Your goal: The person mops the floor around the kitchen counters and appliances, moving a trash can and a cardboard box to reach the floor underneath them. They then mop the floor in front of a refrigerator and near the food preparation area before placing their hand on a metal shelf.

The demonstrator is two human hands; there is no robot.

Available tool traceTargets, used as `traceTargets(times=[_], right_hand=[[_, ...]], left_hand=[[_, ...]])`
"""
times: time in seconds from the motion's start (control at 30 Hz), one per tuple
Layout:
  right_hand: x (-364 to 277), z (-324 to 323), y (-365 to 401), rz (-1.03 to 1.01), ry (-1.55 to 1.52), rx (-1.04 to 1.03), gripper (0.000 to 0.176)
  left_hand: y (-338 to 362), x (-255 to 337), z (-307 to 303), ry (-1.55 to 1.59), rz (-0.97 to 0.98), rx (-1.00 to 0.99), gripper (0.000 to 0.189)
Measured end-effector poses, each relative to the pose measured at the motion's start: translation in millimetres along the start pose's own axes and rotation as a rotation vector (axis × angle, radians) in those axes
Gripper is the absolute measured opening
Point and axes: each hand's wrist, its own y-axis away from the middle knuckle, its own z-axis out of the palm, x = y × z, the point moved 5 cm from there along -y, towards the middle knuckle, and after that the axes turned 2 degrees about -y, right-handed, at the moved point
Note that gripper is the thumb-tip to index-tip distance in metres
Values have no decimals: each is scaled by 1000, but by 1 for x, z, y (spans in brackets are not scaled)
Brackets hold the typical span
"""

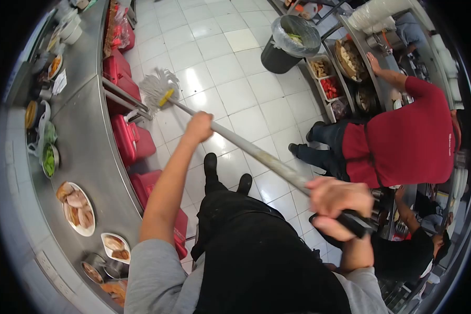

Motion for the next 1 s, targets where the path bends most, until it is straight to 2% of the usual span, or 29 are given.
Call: traceTargets(times=[0.07, 0.1, 0.13, 0.17, 0.2, 0.23, 0.27, 0.3, 0.37, 0.4, 0.43, 0.5, 0.53, 0.63, 0.7, 0.8, 0.83, 0.9, 1.0], right_hand=[[-51, -38, 16, 10, 16, 72, 28], [-72, -65, 25, -27, 1, -52, 26], [-97, -81, 36, -39, -41, 7, 25], [-122, -106, 43, -43, -25, -209, 24], [-138, -132, 63, -140, -104, -274, 25], [-156, -132, 87, -178, -143, 110, 25], [-185, -155, 88, -255, 25, -166, 16], [-200, -124, 59, -233, -105, -266, 31], [-222, -119, 66, -119, -131, -277, 31], [-220, -116, 72, -224, -240, -379, 31], [-224, -110, 74, -234, -235, -375, 31], [-225, -89, 76, -66, -335, -370, 29], [-228, -81, 87, -71, -332, -368, 29], [-232, -81, 163, -271, -315, -2, 22], [-226, -71, 175, -379, -313, 227, 23], [-193, -6, 119, -504, -315, 187, 28], [-182, 12, 115, -514, -292, 233, 29], [-158, 52, 100, -472, -282, 296, 40], [-114, 117, 75, -328, -197, 350, 37]], left_hand=[[20, 65, 9, 95, 62, -10, 16], [34, 101, 13, 155, 87, -29, 17], [48, 136, 18, 213, 112, -47, 17], [62, 170, 26, 251, 179, -74, 20], [78, 203, 33, 306, 236, -103, 21], [92, 234, 45, 377, 286, -234, 22], [109, 259, 61, 456, 410, -208, 21], [123, 283, 70, 518, 490, -308, 21], [149, 320, 89, 647, 612, -454, 21], [160, 332, 86, 713, 624, -597, 22], [169, 341, 89, 695, 661, -630, 22], [176, 333, 83, 666, 556, -687, 23], [181, 328, 79, 661, 560, -686, 23], [186, 304, 70, 617, 609, -549, 23], [190, 269, 74, 517, 574, -396, 21], [186, 196, 63, 543, 424, -124, 16], [183, 170, 60, 545, 415, 35, 16], [178, 115, 45, 529, 355, 310, 17], [163, 23, 32, 434, 211, 566, 22]])
